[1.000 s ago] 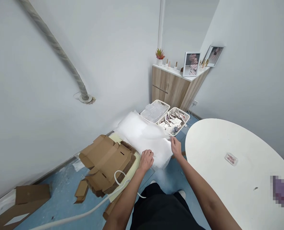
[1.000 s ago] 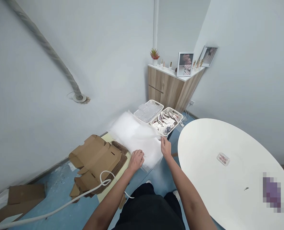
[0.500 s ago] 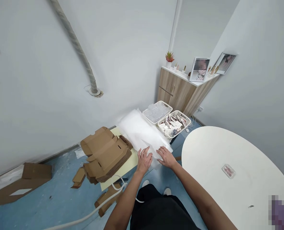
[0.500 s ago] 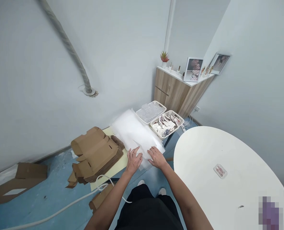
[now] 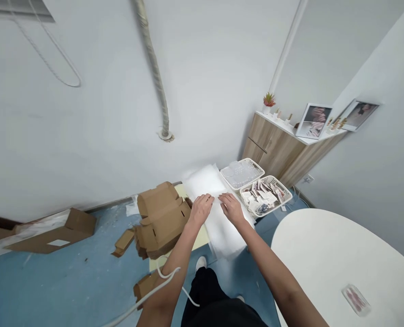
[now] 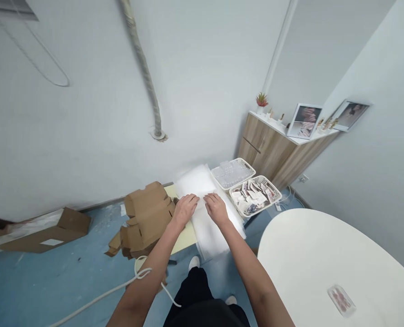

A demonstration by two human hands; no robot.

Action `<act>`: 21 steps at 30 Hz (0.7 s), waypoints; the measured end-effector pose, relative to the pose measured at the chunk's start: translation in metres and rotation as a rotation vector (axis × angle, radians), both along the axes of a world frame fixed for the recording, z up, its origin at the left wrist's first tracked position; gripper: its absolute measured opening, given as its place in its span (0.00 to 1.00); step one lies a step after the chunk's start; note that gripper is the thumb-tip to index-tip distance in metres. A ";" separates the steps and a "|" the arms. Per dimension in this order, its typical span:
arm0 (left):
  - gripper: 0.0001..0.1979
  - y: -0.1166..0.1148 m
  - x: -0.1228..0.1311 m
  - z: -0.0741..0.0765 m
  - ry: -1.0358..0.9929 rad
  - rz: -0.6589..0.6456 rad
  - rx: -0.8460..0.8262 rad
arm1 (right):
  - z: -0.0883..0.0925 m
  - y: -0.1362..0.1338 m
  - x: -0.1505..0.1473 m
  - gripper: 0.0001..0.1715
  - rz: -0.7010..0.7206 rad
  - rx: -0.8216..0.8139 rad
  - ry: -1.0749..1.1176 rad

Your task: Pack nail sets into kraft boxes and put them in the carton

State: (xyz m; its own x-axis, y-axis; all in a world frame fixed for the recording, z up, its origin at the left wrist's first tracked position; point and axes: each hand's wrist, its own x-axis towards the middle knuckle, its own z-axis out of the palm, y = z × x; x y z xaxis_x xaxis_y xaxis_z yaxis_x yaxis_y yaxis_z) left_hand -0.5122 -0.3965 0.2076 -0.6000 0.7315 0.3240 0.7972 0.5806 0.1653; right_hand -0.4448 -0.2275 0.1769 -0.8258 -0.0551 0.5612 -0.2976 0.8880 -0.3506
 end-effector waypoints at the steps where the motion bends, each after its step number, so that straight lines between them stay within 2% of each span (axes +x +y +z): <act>1: 0.13 -0.006 -0.017 0.003 0.002 0.049 0.022 | 0.007 -0.005 -0.016 0.20 -0.014 -0.015 0.029; 4: 0.17 -0.026 -0.073 0.012 -0.009 0.183 0.147 | 0.017 -0.019 -0.060 0.27 -0.127 -0.065 0.094; 7: 0.21 -0.051 -0.130 0.018 -0.028 0.244 0.288 | 0.007 -0.025 -0.090 0.31 -0.238 -0.105 0.097; 11: 0.25 -0.079 -0.201 0.017 0.007 0.295 0.417 | -0.032 -0.022 -0.106 0.30 -0.266 -0.089 -0.010; 14: 0.26 -0.092 -0.243 0.008 0.032 0.365 0.497 | -0.069 -0.015 -0.102 0.27 -0.304 -0.054 -0.118; 18: 0.26 -0.098 -0.276 -0.014 -0.024 0.396 0.519 | -0.109 -0.011 -0.087 0.25 -0.405 -0.009 -0.297; 21: 0.26 -0.098 -0.286 -0.034 -0.091 0.417 0.493 | -0.126 -0.016 -0.077 0.27 -0.449 0.008 -0.464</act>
State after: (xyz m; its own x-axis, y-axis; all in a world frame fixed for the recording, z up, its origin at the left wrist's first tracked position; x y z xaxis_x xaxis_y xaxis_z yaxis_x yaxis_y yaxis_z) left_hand -0.7985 -0.4941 0.1733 -0.8421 0.2101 0.4968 0.4920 0.6767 0.5477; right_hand -0.5216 -0.2440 0.0509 -0.9262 0.3493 0.1416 0.2843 0.8940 -0.3463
